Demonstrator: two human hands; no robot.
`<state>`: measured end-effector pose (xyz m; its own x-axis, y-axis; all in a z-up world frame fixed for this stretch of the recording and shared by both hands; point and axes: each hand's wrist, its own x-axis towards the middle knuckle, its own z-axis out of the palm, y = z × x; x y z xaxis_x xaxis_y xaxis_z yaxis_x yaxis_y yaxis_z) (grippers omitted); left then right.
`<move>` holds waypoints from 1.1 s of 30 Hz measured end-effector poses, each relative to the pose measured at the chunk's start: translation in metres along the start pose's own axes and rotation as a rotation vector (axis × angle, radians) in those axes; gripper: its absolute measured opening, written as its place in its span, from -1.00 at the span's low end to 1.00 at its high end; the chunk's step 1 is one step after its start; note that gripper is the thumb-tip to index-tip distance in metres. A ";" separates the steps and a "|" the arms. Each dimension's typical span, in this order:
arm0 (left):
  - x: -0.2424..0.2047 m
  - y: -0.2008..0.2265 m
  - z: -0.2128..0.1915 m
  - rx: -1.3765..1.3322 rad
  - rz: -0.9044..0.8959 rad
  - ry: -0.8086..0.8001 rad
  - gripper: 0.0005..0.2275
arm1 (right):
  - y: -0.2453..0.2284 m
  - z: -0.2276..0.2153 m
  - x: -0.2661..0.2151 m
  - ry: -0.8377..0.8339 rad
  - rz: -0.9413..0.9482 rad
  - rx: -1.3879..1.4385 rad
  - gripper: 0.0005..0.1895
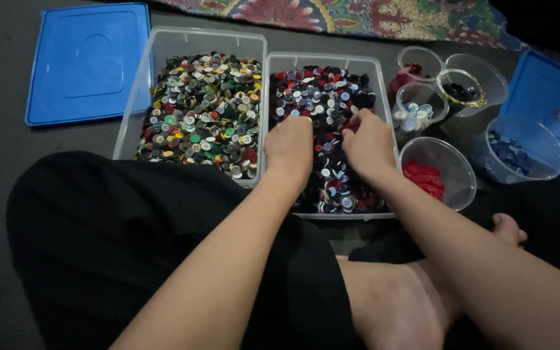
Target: Sorting various colored and sized buttons into different containers by hand.
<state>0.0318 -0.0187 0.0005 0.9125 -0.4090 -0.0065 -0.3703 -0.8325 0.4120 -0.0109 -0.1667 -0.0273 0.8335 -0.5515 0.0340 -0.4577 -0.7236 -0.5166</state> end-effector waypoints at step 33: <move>-0.050 0.003 -0.001 -0.316 -0.052 0.064 -0.83 | 0.031 0.005 0.003 -0.224 0.048 -0.042 -0.79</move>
<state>-0.0146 -0.0004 0.0031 0.9417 -0.3360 0.0180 -0.2593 -0.6907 0.6750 -0.0215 -0.1889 -0.0474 0.8560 -0.4834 -0.1832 -0.5074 -0.7180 -0.4765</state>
